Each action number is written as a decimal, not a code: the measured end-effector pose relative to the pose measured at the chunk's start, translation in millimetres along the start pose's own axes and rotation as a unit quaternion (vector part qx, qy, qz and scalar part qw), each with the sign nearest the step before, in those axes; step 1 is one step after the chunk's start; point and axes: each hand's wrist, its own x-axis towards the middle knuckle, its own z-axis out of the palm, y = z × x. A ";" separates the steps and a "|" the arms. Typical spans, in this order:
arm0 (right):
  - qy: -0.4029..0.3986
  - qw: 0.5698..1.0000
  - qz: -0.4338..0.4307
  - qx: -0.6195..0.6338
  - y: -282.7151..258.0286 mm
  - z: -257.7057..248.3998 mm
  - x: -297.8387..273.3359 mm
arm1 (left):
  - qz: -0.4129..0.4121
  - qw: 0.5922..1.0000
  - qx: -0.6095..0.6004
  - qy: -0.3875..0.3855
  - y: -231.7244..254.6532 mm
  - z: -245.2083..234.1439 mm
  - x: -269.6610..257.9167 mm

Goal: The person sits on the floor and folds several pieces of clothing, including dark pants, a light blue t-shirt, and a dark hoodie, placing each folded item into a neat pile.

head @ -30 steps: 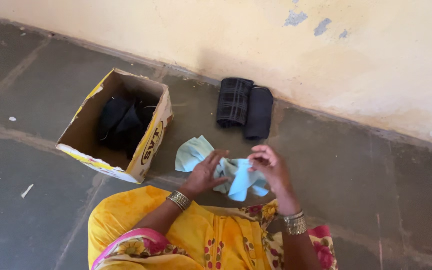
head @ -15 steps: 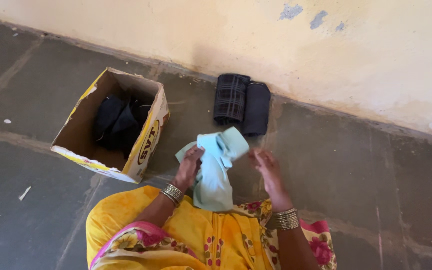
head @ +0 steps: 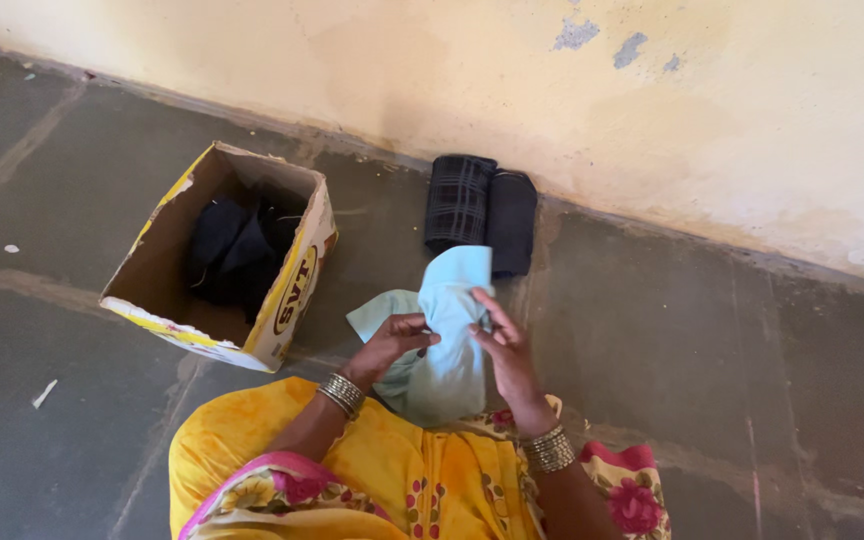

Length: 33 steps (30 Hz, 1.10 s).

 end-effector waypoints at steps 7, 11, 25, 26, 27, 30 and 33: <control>0.024 0.842 -0.224 -0.491 -4.7 -10.8 -9.5 | 0.004 0.988 0.002 0.152 19.0 17.4 0.7; -0.083 0.753 -0.244 -0.605 4.8 15.1 -14.6 | 0.008 0.999 0.047 0.024 10.4 29.7 2.1; -0.063 0.911 -0.218 -0.345 -7.0 30.4 -18.1 | 0.032 0.974 0.089 0.208 -17.8 20.7 -3.4; -0.059 0.924 -0.210 -0.315 -5.1 24.1 -17.8 | 0.030 0.967 0.085 0.238 -18.9 18.7 -0.8; -0.054 0.957 -0.151 -0.242 -2.0 18.0 -16.3 | 0.017 0.964 0.059 0.260 -18.5 16.4 3.1; -0.017 0.998 -0.033 -0.049 12.1 -2.6 -7.0 | 0.021 0.957 -0.020 0.288 -8.3 11.0 8.7; 0.056 0.996 -0.044 0.055 28.9 -25.7 2.5 | 0.060 0.962 -0.102 0.245 8.2 8.0 6.4</control>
